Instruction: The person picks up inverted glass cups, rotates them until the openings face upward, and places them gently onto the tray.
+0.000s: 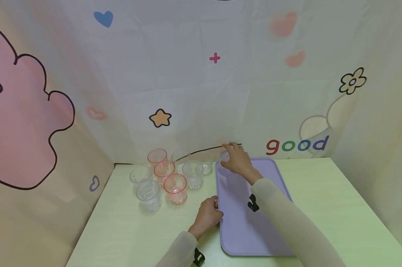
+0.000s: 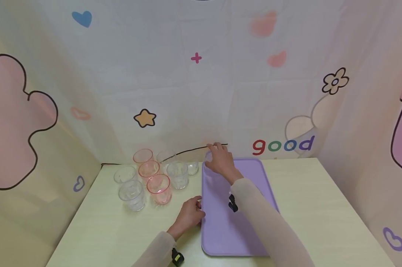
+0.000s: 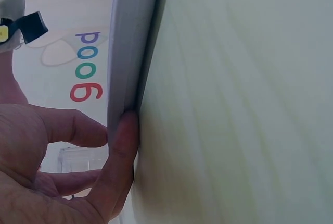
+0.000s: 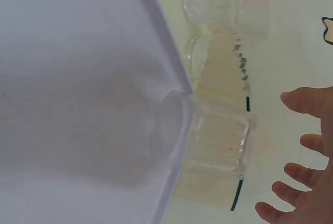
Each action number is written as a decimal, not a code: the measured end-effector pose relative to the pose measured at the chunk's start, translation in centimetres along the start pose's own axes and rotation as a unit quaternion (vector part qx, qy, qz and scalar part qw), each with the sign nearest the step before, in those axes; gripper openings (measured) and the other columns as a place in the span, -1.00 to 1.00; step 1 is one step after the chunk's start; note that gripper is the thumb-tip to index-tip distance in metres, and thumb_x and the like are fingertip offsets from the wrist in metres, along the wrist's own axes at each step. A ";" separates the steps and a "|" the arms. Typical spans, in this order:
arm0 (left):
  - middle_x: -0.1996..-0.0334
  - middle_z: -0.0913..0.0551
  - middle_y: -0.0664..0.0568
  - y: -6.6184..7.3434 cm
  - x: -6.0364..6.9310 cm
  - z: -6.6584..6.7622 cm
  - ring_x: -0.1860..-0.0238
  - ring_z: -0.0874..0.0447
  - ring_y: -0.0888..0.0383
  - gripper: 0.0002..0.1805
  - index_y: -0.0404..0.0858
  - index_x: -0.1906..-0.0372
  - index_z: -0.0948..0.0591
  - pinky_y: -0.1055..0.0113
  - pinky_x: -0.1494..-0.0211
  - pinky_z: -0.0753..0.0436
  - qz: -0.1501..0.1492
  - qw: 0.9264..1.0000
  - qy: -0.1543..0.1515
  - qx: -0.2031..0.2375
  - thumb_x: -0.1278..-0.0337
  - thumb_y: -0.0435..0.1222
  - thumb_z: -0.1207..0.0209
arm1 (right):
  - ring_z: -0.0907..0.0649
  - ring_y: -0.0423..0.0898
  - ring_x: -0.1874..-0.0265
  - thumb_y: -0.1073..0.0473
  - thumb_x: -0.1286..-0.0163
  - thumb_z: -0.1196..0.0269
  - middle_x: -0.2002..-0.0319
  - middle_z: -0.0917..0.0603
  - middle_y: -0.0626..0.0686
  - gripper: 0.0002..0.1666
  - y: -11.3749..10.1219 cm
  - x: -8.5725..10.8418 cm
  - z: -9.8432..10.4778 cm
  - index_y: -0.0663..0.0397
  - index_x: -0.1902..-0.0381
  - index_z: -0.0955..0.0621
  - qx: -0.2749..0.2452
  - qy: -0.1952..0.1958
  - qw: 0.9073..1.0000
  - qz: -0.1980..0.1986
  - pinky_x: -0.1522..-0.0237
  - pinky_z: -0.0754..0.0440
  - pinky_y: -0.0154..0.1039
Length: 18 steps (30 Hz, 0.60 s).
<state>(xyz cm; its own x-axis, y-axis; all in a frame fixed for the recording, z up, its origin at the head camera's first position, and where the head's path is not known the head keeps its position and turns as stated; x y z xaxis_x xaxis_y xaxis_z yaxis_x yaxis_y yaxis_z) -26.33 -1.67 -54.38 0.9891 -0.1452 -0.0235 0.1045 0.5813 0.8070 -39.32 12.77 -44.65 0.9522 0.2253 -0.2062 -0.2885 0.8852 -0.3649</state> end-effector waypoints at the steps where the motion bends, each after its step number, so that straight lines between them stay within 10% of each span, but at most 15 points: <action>1: 0.54 -0.55 0.07 0.0 0.0 0.0 0.61 -0.44 0.29 -0.40 -0.43 -0.09 -0.58 0.46 0.57 -0.45 -0.001 1.000 0.000 -0.001 0.29 -0.53 -0.16 | -0.38 0.32 -0.33 -0.04 -0.23 -0.34 -0.42 -0.31 0.22 -0.16 -0.1 0.2 0.2 -0.04 -0.44 -0.33 0.000 0.007 1.000 0.004 -0.14 -0.50 0.32; 18: 0.54 -0.55 0.07 0.3 0.1 0.2 0.64 -0.43 0.32 -0.49 -0.47 0.02 -0.61 0.48 0.58 -0.41 -0.026 1.000 -0.011 0.005 0.31 -0.57 -0.12 | -0.41 0.24 -0.32 0.03 -0.22 -0.34 -0.36 -0.39 0.18 -0.24 -2.5 4.5 3.6 0.00 -0.37 -0.41 -0.048 0.086 0.993 0.063 -0.25 -0.45 0.26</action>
<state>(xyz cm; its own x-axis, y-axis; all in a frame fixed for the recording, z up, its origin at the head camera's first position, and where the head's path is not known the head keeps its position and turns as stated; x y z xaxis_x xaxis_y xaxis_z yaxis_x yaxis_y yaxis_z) -26.22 -1.66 -54.07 0.9797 -0.1935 -0.0524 0.1549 0.5644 0.8109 -33.94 13.08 -41.38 0.8792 0.2509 -0.4051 -0.4199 0.8098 -0.4098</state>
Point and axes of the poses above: each hand's wrist, its own x-axis away from the middle knuckle, its own z-axis out of the back of the hand, y = z × x, the point moved 3 cm from there along -x, towards the middle knuckle
